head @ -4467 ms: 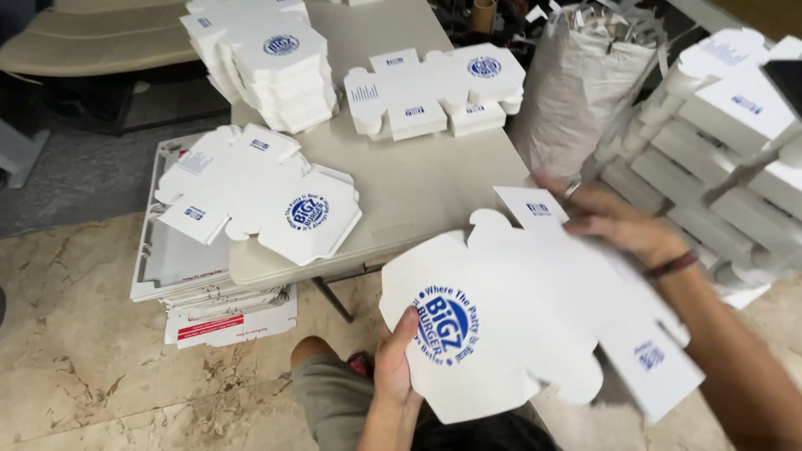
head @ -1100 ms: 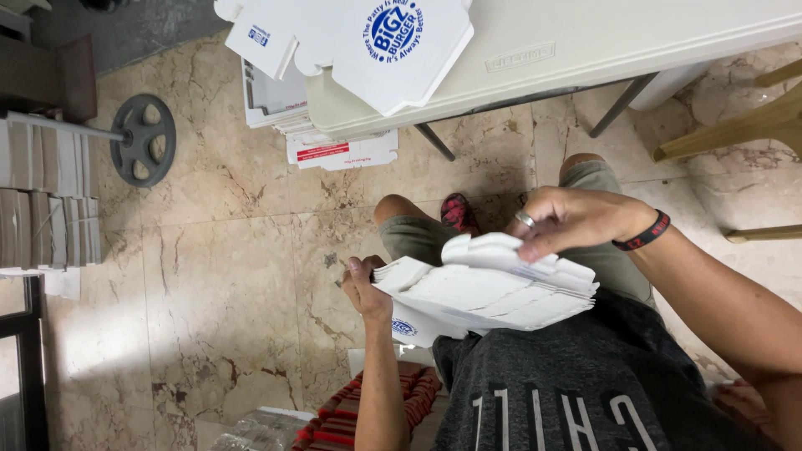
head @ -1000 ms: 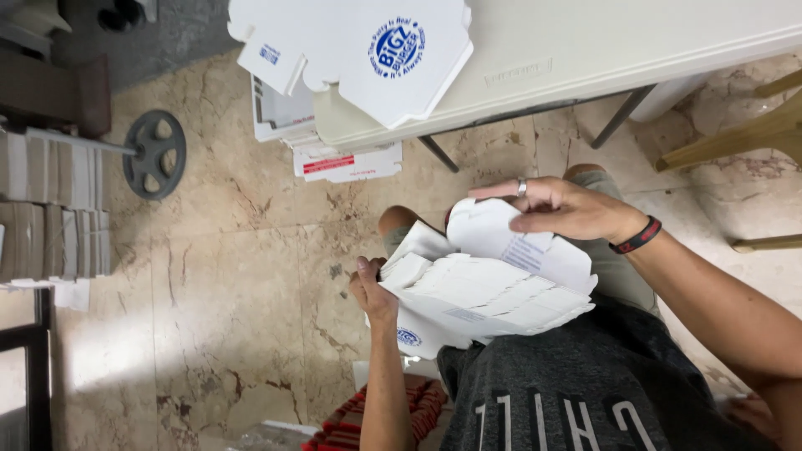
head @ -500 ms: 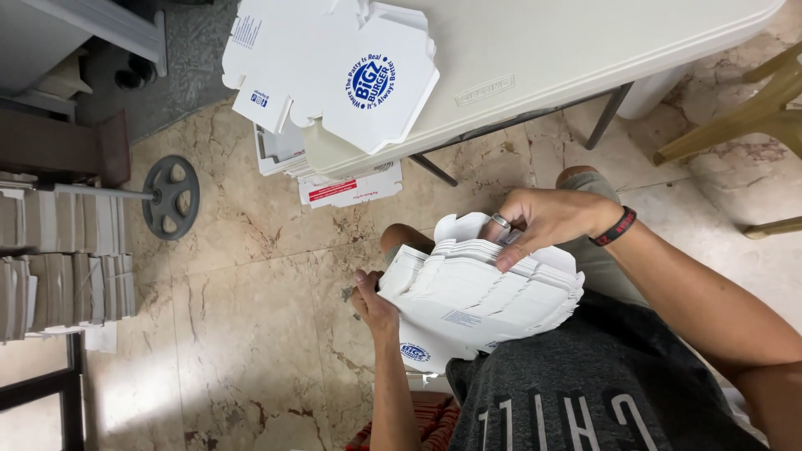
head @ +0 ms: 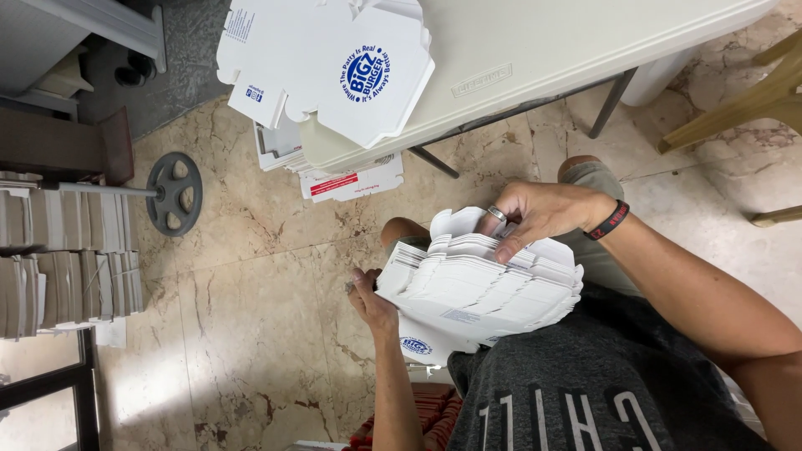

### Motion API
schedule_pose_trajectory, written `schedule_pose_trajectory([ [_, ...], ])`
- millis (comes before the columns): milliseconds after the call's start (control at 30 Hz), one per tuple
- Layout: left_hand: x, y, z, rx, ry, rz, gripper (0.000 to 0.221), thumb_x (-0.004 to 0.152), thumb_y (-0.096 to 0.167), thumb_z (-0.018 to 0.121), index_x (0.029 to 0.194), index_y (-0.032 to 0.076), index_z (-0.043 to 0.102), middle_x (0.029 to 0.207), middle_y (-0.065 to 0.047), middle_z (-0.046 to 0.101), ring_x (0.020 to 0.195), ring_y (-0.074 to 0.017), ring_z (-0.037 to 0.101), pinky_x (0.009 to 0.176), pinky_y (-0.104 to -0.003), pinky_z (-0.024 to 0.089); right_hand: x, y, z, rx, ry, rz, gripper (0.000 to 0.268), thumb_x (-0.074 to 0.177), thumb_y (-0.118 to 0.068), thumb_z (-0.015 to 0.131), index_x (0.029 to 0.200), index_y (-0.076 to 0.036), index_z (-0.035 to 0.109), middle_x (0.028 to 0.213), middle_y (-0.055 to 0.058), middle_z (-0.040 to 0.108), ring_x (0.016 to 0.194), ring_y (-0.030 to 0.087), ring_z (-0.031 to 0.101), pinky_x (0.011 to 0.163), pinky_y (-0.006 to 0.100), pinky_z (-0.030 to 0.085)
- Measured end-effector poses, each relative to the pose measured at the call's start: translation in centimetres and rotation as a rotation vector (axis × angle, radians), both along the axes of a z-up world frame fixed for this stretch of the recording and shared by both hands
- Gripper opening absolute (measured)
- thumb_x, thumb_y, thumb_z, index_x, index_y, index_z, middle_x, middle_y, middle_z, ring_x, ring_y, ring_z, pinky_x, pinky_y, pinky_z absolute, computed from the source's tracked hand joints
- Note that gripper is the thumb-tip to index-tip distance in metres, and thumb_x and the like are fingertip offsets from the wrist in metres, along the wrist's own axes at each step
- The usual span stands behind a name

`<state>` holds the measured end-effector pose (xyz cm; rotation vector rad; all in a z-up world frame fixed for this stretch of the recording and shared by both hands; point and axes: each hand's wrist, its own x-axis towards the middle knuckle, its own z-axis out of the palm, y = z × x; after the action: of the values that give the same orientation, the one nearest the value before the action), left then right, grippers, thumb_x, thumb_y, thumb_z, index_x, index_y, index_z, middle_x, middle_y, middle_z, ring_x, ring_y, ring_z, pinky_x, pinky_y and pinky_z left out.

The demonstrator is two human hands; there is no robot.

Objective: Sorting and fanning out flat-packed cardboard burger boxes on a table to organize them.

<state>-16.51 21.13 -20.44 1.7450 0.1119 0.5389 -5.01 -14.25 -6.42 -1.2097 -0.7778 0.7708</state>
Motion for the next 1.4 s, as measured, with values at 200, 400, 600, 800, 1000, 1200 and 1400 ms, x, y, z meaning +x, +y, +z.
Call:
schedule_pose_trajectory([
  [200, 0.1, -0.7, 0.9, 0.024, -0.006, -0.003, 0.066, 0.115, 0.027, 0.030, 0.050, 0.017, 0.041, 0.040, 0.004, 0.029, 0.037, -0.0072, 0.024, 0.043, -0.023, 0.023, -0.6, -0.1, -1.7, 0.069, -0.084, -0.107, 0.047, 0.091, -0.015, 0.071, 0.137, -0.007, 0.066, 0.065, 0.008, 0.075, 0.045, 0.008, 0.049, 0.046, 0.022, 0.042],
  [400, 0.0, 0.1, -0.7, 0.009, -0.010, -0.010, 0.068, 0.115, 0.028, 0.029, 0.050, 0.017, 0.044, 0.039, 0.004, 0.031, 0.037, -0.0064, 0.024, 0.042, -0.022, 0.022, -0.8, -0.1, 1.1, -0.063, -0.148, -0.099, 0.052, 0.072, -0.026, 0.090, 0.119, -0.005, 0.078, 0.089, 0.017, 0.084, 0.075, 0.019, 0.074, 0.067, 0.033, 0.058],
  [600, -0.2, 0.2, -0.8, -0.004, -0.021, -0.021, 0.068, 0.115, 0.027, 0.030, 0.050, 0.016, 0.044, 0.040, 0.004, 0.031, 0.037, -0.0066, 0.024, 0.042, -0.022, 0.022, -0.6, 0.1, 1.8, -0.086, -0.140, -0.055, 0.046, 0.072, -0.023, 0.092, 0.113, -0.006, 0.083, 0.102, 0.016, 0.086, 0.092, 0.019, 0.080, 0.079, 0.036, 0.064],
  [800, -0.2, 0.2, -0.7, -0.013, -0.016, -0.029, 0.066, 0.115, 0.025, 0.030, 0.050, 0.016, 0.042, 0.041, 0.004, 0.031, 0.038, -0.0065, 0.023, 0.042, -0.022, 0.021, -0.4, 0.2, 1.6, -0.078, -0.120, -0.044, 0.043, 0.074, -0.020, 0.091, 0.113, -0.005, 0.083, 0.101, 0.016, 0.086, 0.092, 0.017, 0.078, 0.078, 0.035, 0.065],
  [1000, -0.1, 0.3, -0.9, -0.015, -0.017, -0.035, 0.066, 0.115, 0.024, 0.030, 0.050, 0.017, 0.040, 0.040, 0.003, 0.030, 0.038, -0.0066, 0.022, 0.043, -0.022, 0.021, -0.8, 0.0, 0.3, -0.006, -0.182, -0.095, 0.044, 0.082, -0.012, 0.080, 0.125, -0.005, 0.073, 0.070, 0.011, 0.077, 0.056, 0.009, 0.061, 0.052, 0.025, 0.056],
  [1200, -0.1, -0.6, 0.3, 0.020, -0.006, -0.028, 0.066, 0.115, 0.025, 0.028, 0.052, 0.016, 0.044, 0.042, 0.005, 0.032, 0.039, -0.0070, 0.024, 0.043, -0.023, 0.021, -1.3, 0.6, 2.4, 0.000, -0.288, -0.157, 0.028, 0.085, -0.011, 0.073, 0.112, -0.003, 0.078, 0.055, 0.002, 0.060, 0.042, 0.012, 0.046, 0.044, 0.025, 0.040],
  [1400, -0.4, 0.0, -0.5, 0.026, -0.015, -0.016, 0.064, 0.114, 0.026, 0.028, 0.054, 0.015, 0.046, 0.044, 0.005, 0.032, 0.040, -0.0072, 0.025, 0.043, -0.023, 0.021, -1.2, 0.9, 1.4, -0.117, -0.233, -0.101, 0.051, 0.068, -0.027, 0.095, 0.113, -0.008, 0.082, 0.101, 0.016, 0.086, 0.094, 0.026, 0.082, 0.085, 0.040, 0.060],
])
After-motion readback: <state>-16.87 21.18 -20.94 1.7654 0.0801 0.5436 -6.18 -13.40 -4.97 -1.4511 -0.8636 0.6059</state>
